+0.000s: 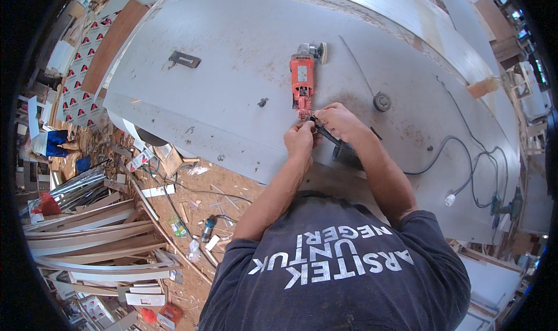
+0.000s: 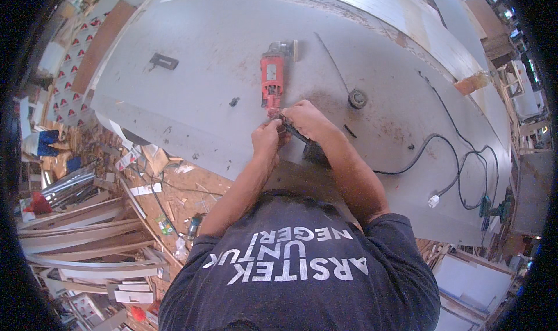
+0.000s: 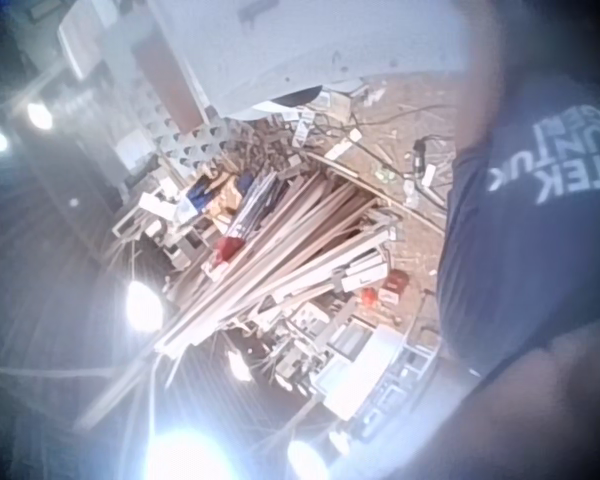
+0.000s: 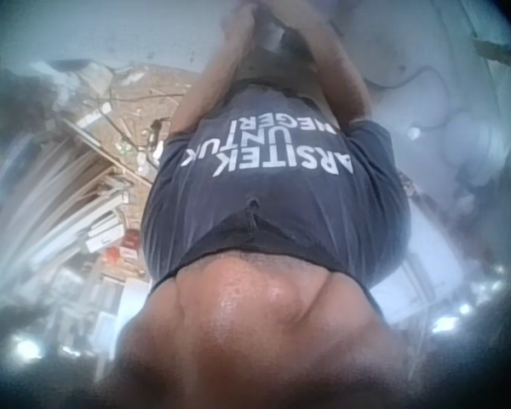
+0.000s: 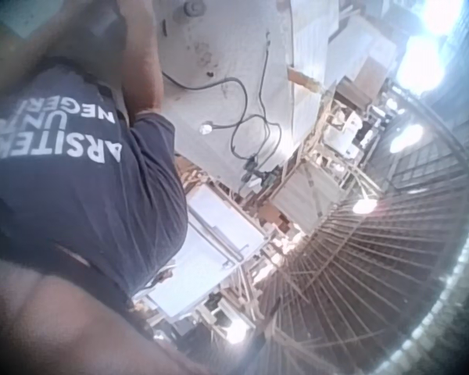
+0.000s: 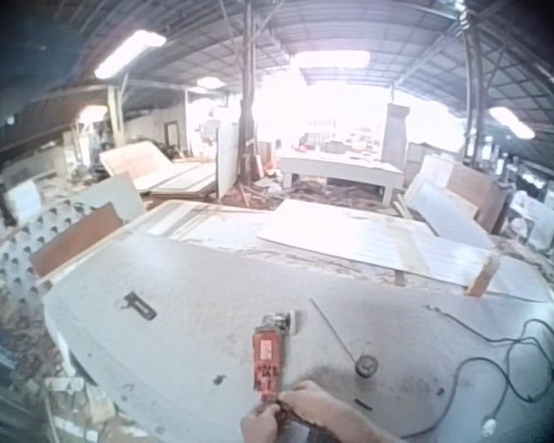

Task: The person disassembles a power plug using a drill, removes a damaged section of cord, strips the wire ends with a pair of pliers, and then connects the wires to a power tool and secures them with electrical tape.

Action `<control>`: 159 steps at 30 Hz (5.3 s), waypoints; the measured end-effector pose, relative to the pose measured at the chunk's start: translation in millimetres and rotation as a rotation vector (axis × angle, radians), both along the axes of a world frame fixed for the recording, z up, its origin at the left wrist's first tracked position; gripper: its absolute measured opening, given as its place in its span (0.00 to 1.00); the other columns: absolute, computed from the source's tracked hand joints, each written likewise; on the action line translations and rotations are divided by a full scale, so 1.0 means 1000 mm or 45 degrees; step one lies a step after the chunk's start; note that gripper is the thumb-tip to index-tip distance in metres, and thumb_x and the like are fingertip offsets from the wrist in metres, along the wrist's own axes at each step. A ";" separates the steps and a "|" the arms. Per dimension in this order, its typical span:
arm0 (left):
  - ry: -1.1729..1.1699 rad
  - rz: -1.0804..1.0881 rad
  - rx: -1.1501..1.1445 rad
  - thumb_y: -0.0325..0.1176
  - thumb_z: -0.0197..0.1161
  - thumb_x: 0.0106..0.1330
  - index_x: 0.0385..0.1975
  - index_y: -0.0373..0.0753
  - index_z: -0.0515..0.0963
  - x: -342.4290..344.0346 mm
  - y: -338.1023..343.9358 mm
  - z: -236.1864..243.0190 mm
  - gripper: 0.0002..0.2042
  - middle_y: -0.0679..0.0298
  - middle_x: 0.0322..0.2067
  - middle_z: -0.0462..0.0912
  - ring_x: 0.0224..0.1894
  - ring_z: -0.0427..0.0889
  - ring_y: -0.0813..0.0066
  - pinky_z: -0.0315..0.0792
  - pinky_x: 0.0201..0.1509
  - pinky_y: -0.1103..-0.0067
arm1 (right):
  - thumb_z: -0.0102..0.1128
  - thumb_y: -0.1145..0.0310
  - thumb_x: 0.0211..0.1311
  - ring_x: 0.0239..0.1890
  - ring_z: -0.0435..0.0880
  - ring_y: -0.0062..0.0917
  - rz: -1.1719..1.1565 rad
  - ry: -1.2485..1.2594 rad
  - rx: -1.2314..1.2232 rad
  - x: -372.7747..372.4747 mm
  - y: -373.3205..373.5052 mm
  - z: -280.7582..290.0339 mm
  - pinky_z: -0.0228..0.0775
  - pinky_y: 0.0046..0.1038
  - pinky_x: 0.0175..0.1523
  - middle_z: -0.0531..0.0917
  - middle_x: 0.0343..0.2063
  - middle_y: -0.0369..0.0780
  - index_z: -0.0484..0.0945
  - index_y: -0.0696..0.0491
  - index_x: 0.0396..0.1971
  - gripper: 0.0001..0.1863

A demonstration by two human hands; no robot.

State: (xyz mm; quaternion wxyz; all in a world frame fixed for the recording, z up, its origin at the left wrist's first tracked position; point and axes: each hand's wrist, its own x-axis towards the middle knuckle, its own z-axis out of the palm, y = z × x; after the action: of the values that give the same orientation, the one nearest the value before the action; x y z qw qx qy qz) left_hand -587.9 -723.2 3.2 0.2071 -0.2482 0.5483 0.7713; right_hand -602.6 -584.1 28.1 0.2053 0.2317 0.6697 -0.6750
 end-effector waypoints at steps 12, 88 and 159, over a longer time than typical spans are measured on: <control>0.117 -0.051 0.072 0.28 0.59 0.68 0.40 0.29 0.76 0.001 -0.002 -0.009 0.07 0.60 0.31 0.82 0.23 0.80 0.75 0.75 0.24 0.81 | 0.62 0.66 0.59 0.15 0.59 0.10 0.056 -0.162 -0.138 -0.006 0.001 0.017 0.44 0.18 0.15 0.69 0.16 0.27 0.76 0.50 0.21 0.09; 0.559 -0.070 -0.290 0.29 0.61 0.62 0.33 0.34 0.78 0.012 0.024 -0.056 0.05 0.62 0.30 0.82 0.35 0.80 0.73 0.73 0.42 0.75 | 0.60 0.74 0.54 0.20 0.82 0.21 0.496 0.772 1.121 -0.006 0.019 -0.024 0.73 0.26 0.27 0.82 0.19 0.40 0.84 0.62 0.29 0.08; -0.138 -0.175 0.125 0.38 0.69 0.62 0.20 0.41 0.78 -0.021 0.017 -0.022 0.12 0.68 0.18 0.74 0.16 0.65 0.78 0.54 0.18 0.76 | 0.63 0.72 0.49 0.15 0.74 0.19 0.269 0.445 0.903 0.018 0.018 0.026 0.65 0.23 0.20 0.78 0.14 0.36 0.84 0.60 0.22 0.07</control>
State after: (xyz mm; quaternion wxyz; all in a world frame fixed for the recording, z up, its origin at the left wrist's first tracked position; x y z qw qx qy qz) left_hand -609.0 -706.4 -18.5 0.3009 -0.2411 0.5136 0.7665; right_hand -584.1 -566.5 54.2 0.0639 0.0999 0.9058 -0.4068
